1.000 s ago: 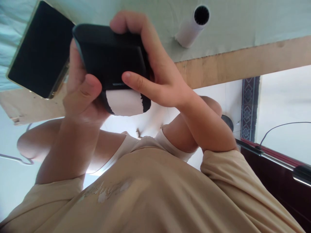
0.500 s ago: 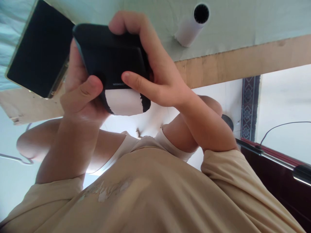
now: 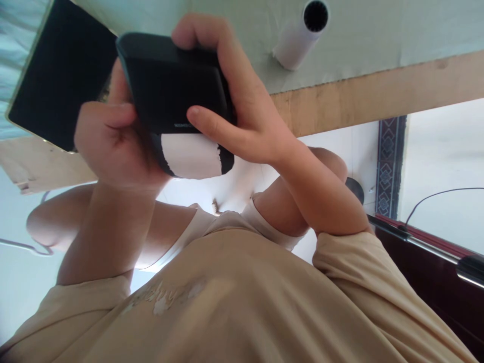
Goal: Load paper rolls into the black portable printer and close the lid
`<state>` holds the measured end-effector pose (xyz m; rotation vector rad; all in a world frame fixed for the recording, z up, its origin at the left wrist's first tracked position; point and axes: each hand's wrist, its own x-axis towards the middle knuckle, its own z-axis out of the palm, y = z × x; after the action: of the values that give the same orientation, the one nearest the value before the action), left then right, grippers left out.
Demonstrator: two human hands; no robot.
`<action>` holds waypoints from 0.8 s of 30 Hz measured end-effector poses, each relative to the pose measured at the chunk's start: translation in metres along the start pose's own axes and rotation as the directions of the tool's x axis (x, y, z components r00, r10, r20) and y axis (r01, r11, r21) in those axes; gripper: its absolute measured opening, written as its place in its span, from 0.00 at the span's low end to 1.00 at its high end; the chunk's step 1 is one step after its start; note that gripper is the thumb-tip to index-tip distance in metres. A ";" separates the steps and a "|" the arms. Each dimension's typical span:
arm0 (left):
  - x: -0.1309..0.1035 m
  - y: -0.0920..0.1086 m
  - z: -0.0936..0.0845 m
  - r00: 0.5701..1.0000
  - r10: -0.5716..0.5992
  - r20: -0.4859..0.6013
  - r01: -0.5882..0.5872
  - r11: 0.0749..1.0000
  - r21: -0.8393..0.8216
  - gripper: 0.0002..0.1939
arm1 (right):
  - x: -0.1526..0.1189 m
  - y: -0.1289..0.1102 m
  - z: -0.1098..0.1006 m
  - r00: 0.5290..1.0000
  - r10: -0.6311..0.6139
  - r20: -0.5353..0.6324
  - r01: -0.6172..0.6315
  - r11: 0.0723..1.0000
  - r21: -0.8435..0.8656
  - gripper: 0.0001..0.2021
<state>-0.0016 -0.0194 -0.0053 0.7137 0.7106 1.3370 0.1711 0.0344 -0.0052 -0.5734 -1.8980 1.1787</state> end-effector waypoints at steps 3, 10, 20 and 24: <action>0.001 -0.001 -0.001 0.999 0.031 0.033 -0.032 0.999 0.006 0.21 | -0.001 0.001 -0.001 0.999 -0.035 0.034 0.036 0.999 -0.027 0.27; 0.000 0.000 0.000 0.999 0.029 0.029 -0.028 0.999 -0.036 0.20 | -0.002 0.002 -0.002 0.999 -0.035 0.040 0.037 0.997 -0.064 0.27; 0.000 0.000 0.000 0.998 0.026 0.053 -0.024 0.999 -0.048 0.21 | -0.004 0.000 -0.001 1.000 -0.011 0.011 0.012 0.996 -0.084 0.24; 0.001 -0.002 -0.003 0.999 0.021 0.044 -0.018 0.998 -0.065 0.22 | -0.001 0.002 0.002 0.999 0.030 -0.017 -0.029 0.997 0.074 0.32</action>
<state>-0.0027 -0.0186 -0.0090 0.6979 0.6230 1.3522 0.1700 0.0335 -0.0081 -0.5719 -1.8288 1.2529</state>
